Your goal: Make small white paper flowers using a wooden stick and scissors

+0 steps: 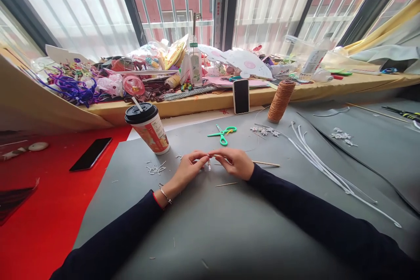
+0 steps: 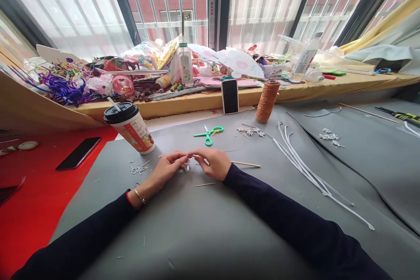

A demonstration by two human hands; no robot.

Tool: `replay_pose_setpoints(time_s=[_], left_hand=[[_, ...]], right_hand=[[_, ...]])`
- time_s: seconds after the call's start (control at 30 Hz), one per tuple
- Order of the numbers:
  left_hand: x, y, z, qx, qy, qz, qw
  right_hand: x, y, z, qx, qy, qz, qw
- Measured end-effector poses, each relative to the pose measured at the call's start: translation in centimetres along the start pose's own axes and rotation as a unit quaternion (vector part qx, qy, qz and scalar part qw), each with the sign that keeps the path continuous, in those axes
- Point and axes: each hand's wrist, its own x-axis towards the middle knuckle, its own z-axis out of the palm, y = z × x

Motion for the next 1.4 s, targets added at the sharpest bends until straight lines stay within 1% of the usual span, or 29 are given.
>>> replay_pose_setpoints(time_s=[0.07,0.13,0.2,0.27,0.33,0.43,0.5,0.53,0.6,0.7,0.87,1.03,1.13,1.23,1.3,1.4], left_hand=[[-0.2,0.2,0.0,-0.022,-0.005,-0.012,1.0],[-0.3,0.4,0.1,-0.044,-0.007,-0.03,0.999],[-0.4,0.5,0.2,-0.054,-0.006,-0.04,0.998],[-0.4,0.4,0.2,-0.053,0.0,-0.049,0.997],[-0.4,0.2,0.2,-0.049,0.006,-0.058,0.997],[-0.3,-0.1,0.1,-0.051,0.008,-0.077,0.996],[-0.2,-0.2,-0.1,-0.056,0.008,-0.089,0.994],[-0.1,-0.1,-0.1,-0.059,0.007,-0.093,0.994],[-0.1,0.1,-0.2,-0.065,0.002,-0.095,0.993],[-0.1,0.4,-0.2,-0.067,-0.003,-0.09,0.994],[-0.1,0.6,-0.1,-0.063,-0.008,-0.078,0.995],[-0.1,0.6,-0.2,-0.044,-0.014,-0.064,0.997],[-0.1,0.5,-0.2,-0.037,-0.02,-0.062,0.997],[-0.2,0.3,-0.3,-0.03,-0.026,-0.069,0.997],[-0.2,0.2,-0.4,-0.029,-0.026,-0.078,0.996],[-0.2,0.0,-0.5,-0.034,-0.03,-0.097,0.994]], right_hand=[[0.1,-0.2,-0.2,0.019,0.0,0.006,1.0],[0.1,-0.4,-0.3,0.015,0.003,0.015,1.0],[0.1,-0.4,-0.2,-0.01,0.004,0.018,1.0],[0.0,-0.3,0.0,-0.06,0.005,0.008,0.998],[-0.1,0.1,0.3,-0.134,0.007,-0.021,0.991],[-0.2,0.9,0.8,-0.246,0.007,-0.101,0.964],[-0.1,1.3,1.0,-0.292,0.007,-0.151,0.944],[0.0,1.3,1.1,-0.304,0.011,-0.162,0.939],[0.1,1.2,1.1,-0.307,0.027,-0.147,0.94],[0.0,0.6,1.0,-0.269,0.04,-0.083,0.959],[-0.2,-0.2,0.7,-0.161,0.021,-0.034,0.986],[0.0,-0.4,0.5,-0.079,-0.006,0.0,0.997],[0.0,-0.3,0.4,-0.069,-0.012,-0.002,0.998],[-0.2,-0.1,0.6,-0.114,-0.003,-0.014,0.993],[-0.2,0.3,0.8,-0.174,0.009,-0.043,0.984],[-0.1,1.0,1.0,-0.249,0.019,-0.116,0.961]])
